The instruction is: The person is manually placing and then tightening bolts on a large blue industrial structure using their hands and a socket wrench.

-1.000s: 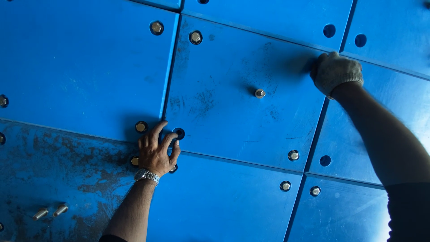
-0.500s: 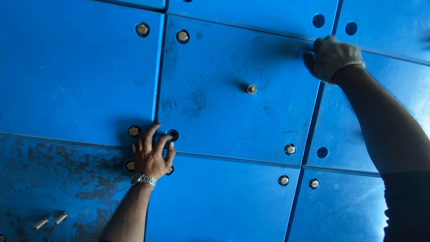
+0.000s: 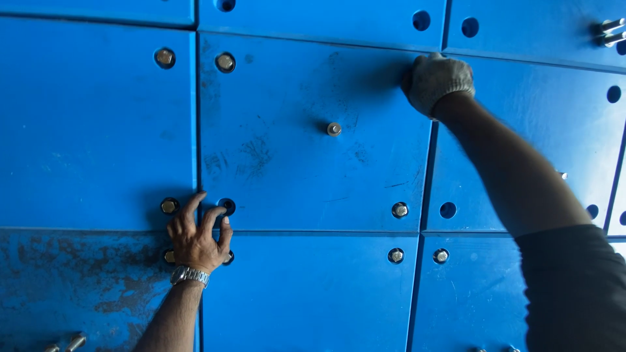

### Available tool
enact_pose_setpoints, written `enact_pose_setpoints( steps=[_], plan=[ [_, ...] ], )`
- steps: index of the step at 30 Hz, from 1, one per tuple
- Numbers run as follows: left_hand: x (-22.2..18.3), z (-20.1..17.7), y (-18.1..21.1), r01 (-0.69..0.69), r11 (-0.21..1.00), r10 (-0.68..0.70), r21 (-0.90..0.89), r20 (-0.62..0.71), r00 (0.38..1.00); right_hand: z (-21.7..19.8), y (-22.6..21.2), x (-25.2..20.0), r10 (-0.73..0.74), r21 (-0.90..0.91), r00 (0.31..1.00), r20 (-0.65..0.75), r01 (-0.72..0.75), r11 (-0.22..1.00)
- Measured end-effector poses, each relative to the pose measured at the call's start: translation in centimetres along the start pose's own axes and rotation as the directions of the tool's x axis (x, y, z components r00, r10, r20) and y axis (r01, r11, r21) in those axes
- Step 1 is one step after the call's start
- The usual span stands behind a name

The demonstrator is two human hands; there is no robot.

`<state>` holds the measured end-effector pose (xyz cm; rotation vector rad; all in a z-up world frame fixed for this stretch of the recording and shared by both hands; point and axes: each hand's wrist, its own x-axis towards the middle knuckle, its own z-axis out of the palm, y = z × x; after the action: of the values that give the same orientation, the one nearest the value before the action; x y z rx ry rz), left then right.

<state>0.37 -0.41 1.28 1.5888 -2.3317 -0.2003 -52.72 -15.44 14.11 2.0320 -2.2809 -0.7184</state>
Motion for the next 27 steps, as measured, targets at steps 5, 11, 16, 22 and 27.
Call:
enact_pose_setpoints(
  steps=[5,11,16,22,27],
  plan=[
    [-0.1,-0.1,0.4,-0.004,1.000,0.004,0.004,-0.025,1.000,-1.2,-0.6,0.8,0.107,-0.098,0.952,0.288,-0.081,0.992],
    [-0.1,0.3,0.2,-0.012,1.000,0.012,0.004,-0.029,0.999,0.8,0.0,0.6,0.022,-0.076,0.998,0.066,-0.017,0.997],
    [-0.1,0.4,0.3,-0.026,1.000,0.026,0.010,-0.041,0.999,-1.0,0.1,1.1,0.065,-0.128,0.927,0.370,-0.018,0.992],
    [-0.1,0.5,0.2,-0.020,1.000,0.020,0.015,-0.034,0.999,-1.0,1.0,-0.4,-0.041,0.020,0.998,0.037,0.040,0.999],
    [-0.1,0.3,0.4,-0.015,0.999,0.015,0.036,-0.016,1.000,0.5,0.9,-0.5,0.119,0.131,0.978,0.173,-0.142,0.981]
  ],
)
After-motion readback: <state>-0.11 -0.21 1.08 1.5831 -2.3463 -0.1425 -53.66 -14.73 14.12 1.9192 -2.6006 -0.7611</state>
